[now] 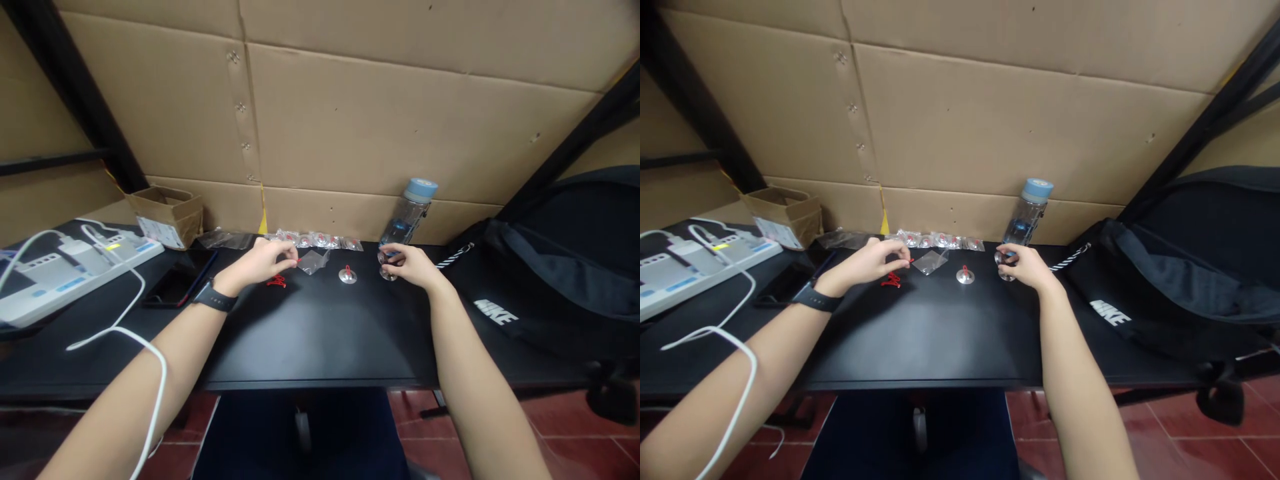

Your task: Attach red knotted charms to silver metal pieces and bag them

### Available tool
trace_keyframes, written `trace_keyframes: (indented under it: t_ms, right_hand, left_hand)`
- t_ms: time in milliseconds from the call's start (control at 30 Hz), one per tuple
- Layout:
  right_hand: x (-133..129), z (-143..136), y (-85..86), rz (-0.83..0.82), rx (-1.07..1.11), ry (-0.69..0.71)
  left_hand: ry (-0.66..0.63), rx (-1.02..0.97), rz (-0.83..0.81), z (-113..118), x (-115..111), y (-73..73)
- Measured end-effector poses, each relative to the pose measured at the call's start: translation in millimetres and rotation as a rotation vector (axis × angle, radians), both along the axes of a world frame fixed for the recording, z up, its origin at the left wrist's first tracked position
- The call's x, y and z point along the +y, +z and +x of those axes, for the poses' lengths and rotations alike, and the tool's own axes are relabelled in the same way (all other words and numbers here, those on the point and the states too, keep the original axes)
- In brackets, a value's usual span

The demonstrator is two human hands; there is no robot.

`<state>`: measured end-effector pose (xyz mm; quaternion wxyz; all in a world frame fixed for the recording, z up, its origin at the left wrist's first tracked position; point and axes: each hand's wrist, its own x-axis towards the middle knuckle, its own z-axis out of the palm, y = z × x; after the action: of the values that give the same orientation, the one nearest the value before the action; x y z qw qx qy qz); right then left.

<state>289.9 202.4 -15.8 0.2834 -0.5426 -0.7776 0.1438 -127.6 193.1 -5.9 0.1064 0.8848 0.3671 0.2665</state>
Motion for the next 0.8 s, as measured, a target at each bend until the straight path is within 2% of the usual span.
trace_keyframes:
  t_ms: [67, 167, 267, 367, 600, 800]
  right_hand:
    - [-7, -21, 4.0, 0.057, 0.199, 0.089]
    - [-19, -62, 2.5, 0.024, 0.481, 0.252]
    - [-30, -103, -6.2, -0.084, 0.643, 0.365]
    - [-40, -130, -14.1, -0.122, 0.748, 0.416]
    - [-51, -145, -15.3, -0.178, 0.894, 0.444]
    - [-53, -145, -14.1, -0.200, 0.918, 0.442]
  left_hand:
    - [0.039, -0.103, 0.022, 13, -6, -0.7]
    - [0.117, -0.174, 0.051, 33, -17, -3.4]
    - [0.174, -0.173, 0.095, 49, -27, -5.6]
    - [0.222, -0.175, 0.135, 57, -35, -6.3]
    - [0.173, -0.137, 0.263, 64, -41, -10.3]
    - [0.198, -0.200, 0.237, 69, -46, -11.7]
